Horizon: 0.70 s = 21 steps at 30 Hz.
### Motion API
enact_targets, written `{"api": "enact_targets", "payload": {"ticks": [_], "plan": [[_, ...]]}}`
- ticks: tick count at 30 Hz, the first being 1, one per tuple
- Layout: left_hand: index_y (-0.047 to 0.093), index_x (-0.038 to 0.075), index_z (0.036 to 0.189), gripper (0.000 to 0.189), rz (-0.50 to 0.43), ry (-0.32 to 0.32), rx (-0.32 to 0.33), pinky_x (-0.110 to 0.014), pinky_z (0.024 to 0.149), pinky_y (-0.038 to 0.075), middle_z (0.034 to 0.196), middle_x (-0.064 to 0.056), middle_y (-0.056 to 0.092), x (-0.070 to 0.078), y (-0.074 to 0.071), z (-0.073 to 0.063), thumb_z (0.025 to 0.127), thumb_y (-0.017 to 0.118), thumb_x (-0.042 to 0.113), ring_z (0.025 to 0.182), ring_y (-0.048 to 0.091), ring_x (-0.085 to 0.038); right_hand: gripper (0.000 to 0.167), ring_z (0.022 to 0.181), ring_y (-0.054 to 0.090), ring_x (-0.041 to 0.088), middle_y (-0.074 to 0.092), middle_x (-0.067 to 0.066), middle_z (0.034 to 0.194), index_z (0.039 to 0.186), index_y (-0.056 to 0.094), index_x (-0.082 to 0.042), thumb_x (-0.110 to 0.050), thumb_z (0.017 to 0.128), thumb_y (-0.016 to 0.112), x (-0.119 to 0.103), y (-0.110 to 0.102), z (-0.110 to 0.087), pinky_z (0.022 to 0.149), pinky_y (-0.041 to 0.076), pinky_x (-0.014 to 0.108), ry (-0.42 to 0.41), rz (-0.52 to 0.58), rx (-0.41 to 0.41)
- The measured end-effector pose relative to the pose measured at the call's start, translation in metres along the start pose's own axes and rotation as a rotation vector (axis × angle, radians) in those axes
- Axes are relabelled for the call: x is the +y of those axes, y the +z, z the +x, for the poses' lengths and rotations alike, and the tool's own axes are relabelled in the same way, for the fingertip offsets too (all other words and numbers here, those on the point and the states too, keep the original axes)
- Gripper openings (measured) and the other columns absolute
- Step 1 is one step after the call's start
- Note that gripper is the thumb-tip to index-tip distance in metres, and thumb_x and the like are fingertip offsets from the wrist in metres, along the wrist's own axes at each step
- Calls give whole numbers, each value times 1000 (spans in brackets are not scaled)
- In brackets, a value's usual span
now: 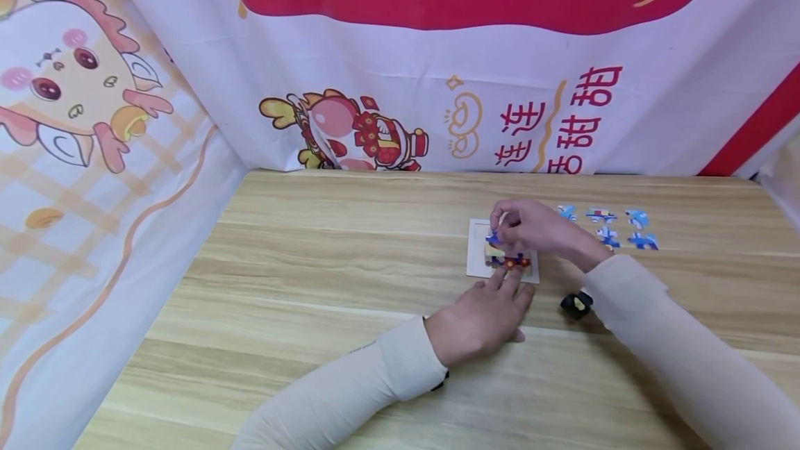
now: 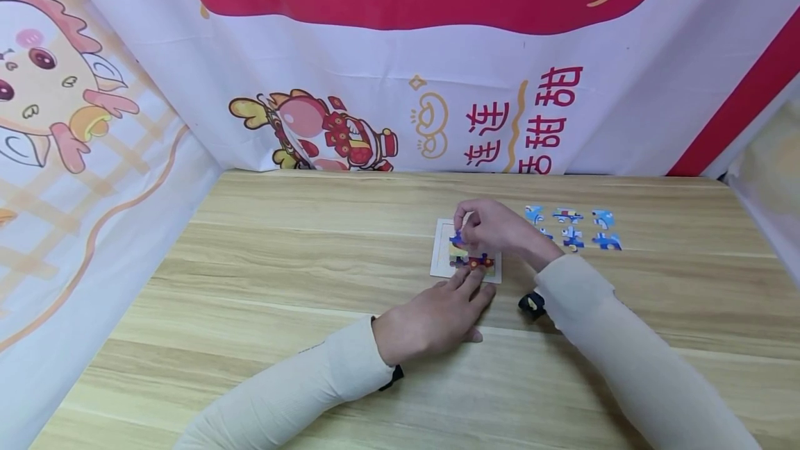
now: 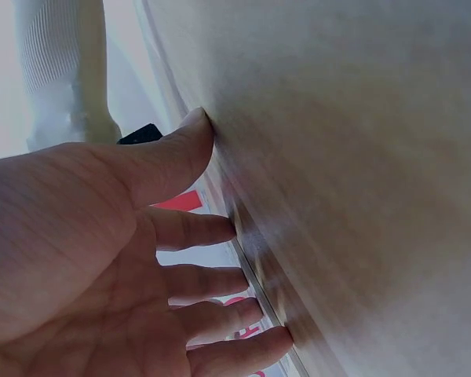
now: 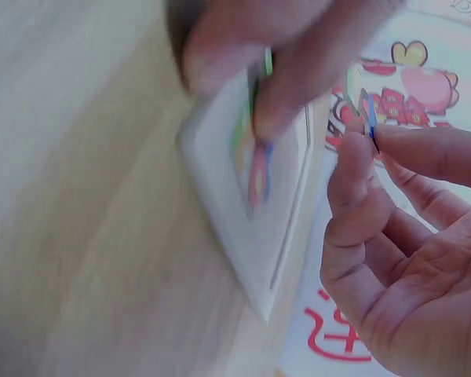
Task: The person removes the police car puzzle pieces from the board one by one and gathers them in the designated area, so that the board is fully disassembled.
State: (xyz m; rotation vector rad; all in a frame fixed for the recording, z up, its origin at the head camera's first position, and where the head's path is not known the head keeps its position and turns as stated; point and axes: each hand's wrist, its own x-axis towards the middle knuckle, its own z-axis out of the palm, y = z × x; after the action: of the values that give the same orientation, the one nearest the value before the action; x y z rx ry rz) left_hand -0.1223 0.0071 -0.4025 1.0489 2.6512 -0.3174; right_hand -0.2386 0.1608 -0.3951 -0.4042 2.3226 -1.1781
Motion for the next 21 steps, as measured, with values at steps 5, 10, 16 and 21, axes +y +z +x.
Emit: {"api": "enact_targets", "payload": {"ticks": [5,10,16,21], "plan": [[37,20,163,73,5,-8,24,-34,115,48,171,-6,33,2,1,-1,102,59,53,158,33,-25,14,81,69,24,70,12,95,114,59,-1,1,101,54,10,-15,-11,68,55,33,14,-5,38],[37,20,163,73,20,-9,32,-33,113,49,170,-6,33,2,1,-2,102,59,53,157,35,-25,17,79,72,25,65,14,97,117,55,2,2,101,51,24,-30,-26,67,59,33,35,27,52],[36,20,164,74,-10,-17,19,-34,115,48,171,-6,31,2,1,-2,102,60,52,159,32,-25,17,78,73,28,63,17,102,117,54,2,3,102,48,42,-43,-46,72,64,39,53,32,91],[36,20,164,73,-12,-10,20,-34,114,48,171,-6,32,2,1,-2,102,60,52,159,32,-25,21,76,72,26,62,16,97,117,54,4,7,97,47,55,-50,-59,67,63,37,50,25,115]]}}
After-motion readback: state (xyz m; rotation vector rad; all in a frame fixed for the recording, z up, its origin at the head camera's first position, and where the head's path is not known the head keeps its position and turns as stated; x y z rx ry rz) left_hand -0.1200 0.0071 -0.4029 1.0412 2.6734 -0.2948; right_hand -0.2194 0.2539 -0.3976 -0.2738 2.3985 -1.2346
